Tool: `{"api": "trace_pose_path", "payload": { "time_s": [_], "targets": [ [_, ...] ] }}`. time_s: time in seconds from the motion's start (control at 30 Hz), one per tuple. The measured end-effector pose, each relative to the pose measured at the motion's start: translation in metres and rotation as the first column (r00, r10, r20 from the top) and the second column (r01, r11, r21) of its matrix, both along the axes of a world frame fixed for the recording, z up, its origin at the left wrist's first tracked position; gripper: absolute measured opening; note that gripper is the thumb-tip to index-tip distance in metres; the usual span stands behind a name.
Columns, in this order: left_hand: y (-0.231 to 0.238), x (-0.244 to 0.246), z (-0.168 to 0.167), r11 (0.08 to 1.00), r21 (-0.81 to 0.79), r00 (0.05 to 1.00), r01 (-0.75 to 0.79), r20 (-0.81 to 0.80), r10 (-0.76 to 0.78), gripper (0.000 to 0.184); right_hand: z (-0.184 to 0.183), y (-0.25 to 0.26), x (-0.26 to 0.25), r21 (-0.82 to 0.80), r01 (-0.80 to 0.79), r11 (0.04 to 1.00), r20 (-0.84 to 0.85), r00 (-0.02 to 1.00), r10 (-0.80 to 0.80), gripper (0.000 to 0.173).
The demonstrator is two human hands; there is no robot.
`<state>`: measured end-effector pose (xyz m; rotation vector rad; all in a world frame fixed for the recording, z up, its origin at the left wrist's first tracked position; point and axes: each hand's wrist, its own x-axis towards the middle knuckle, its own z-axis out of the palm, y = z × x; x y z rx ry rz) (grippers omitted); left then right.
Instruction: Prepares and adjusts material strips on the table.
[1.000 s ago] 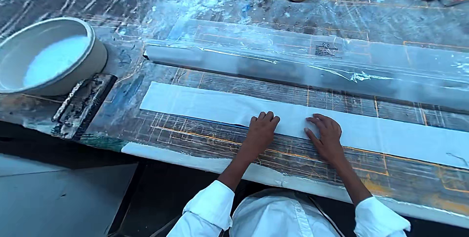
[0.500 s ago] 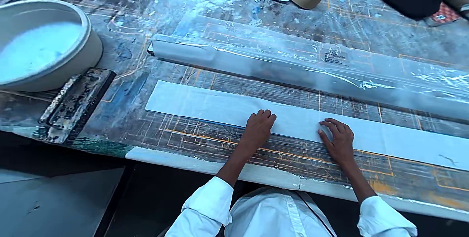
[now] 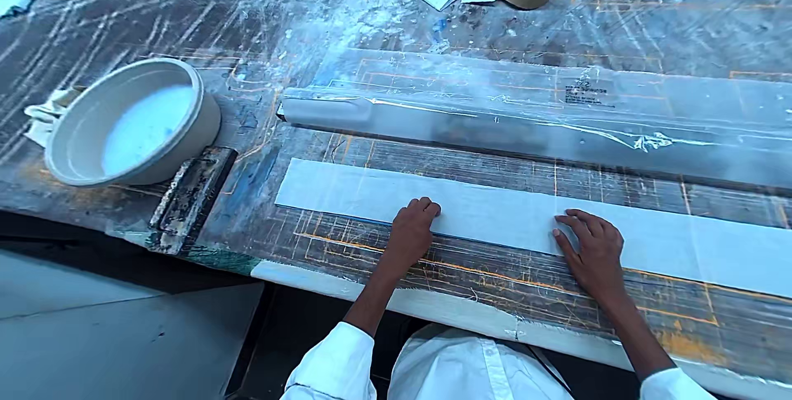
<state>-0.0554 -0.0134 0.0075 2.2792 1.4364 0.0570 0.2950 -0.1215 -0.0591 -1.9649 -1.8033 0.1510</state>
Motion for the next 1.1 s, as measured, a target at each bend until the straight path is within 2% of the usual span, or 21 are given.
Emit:
{"api": "trace_pose_path", "payload": {
  "time_s": [0.07,0.13,0.2,0.27,0.33,0.4,0.43,0.53,0.6,0.67,0.7,0.77,0.8,0.9,0.97,1.03,1.1],
  "targets": [
    [0.002,-0.004,0.009,0.997,-0.076,0.997,0.001,-0.083,-0.007,0.016,0.004,0.007,-0.014,0.028,0.0,1.0,-0.013,1.0,0.001,0.047],
    [-0.002,-0.013,0.002,0.999,0.048,1.0,-0.016,-0.012,0.016,0.015,0.012,0.014,-0.037,0.049,-0.034,0.998,-0.032,0.999,0.035,0.043],
    [0.001,-0.022,-0.007,0.988,0.143,0.997,-0.066,0.038,0.061,0.026,0.019,0.029,-0.067,0.075,-0.101,0.992,-0.063,0.992,0.106,0.041],
    [0.002,-0.033,-0.007,0.992,0.084,0.996,-0.089,-0.001,0.09,0.024,0.022,0.037,-0.101,0.075,-0.178,0.981,-0.101,0.978,0.185,0.041],
    [0.006,-0.045,-0.003,0.991,0.063,0.992,-0.119,0.04,0.117,0.017,0.02,0.048,-0.129,0.052,-0.229,0.972,-0.113,0.966,0.234,0.044],
    [0.01,-0.063,-0.01,0.977,0.163,0.983,-0.136,0.141,0.114,0.022,0.011,0.055,-0.147,-0.017,-0.22,0.975,-0.108,0.97,0.217,0.046],
    [0.011,-0.071,-0.012,0.979,0.163,0.985,-0.119,0.146,0.096,0.026,0.004,0.054,-0.153,-0.038,-0.194,0.98,-0.106,0.976,0.189,0.046],
    [0.024,-0.089,-0.002,1.0,-0.001,0.999,-0.025,0.048,0.025,0.018,-0.002,0.059,-0.153,-0.015,-0.127,0.992,-0.076,0.989,0.125,0.044],
    [0.028,-0.104,-0.007,0.996,0.087,0.994,0.0,0.11,-0.01,0.017,-0.003,0.058,-0.153,-0.002,-0.115,0.993,-0.061,0.992,0.115,0.043],
    [0.033,-0.114,-0.016,0.985,0.17,0.983,0.003,0.181,-0.034,0.025,-0.005,0.057,-0.153,0.006,-0.107,0.994,-0.045,0.993,0.108,0.043],
    [0.037,-0.115,-0.017,0.99,0.143,0.986,0.021,0.162,-0.044,0.026,-0.005,0.057,-0.153,0.01,-0.097,0.995,-0.035,0.995,0.097,0.043],
    [0.039,-0.117,-0.008,0.996,0.006,0.993,0.088,0.076,-0.089,0.017,0.0,0.059,-0.159,0.018,-0.073,0.997,-0.01,0.997,0.074,0.042],
    [0.038,-0.12,-0.004,0.994,-0.01,0.992,0.108,0.067,-0.107,0.013,0.005,0.061,-0.168,0.02,-0.065,0.998,0.001,0.998,0.065,0.042],
    [0.04,-0.133,-0.009,0.986,0.154,0.984,0.06,0.154,-0.084,0.018,0.019,0.07,-0.212,0.033,-0.085,0.996,0.01,0.996,0.085,0.039],
    [0.047,-0.143,-0.007,0.995,0.072,0.994,0.068,0.076,-0.073,0.023,0.021,0.076,-0.245,0.038,-0.118,0.992,0.004,0.993,0.117,0.038],
    [0.051,-0.153,0.001,0.989,-0.045,0.989,0.14,0.049,-0.138,0.02,0.016,0.079,-0.268,0.027,-0.119,0.993,-0.003,0.993,0.119,0.039],
    [0.051,-0.165,-0.004,0.988,0.04,0.977,0.152,0.143,-0.156,0.018,0.007,0.082,-0.277,0.02,-0.079,0.997,-0.008,0.997,0.079,0.039]
  ]
}}
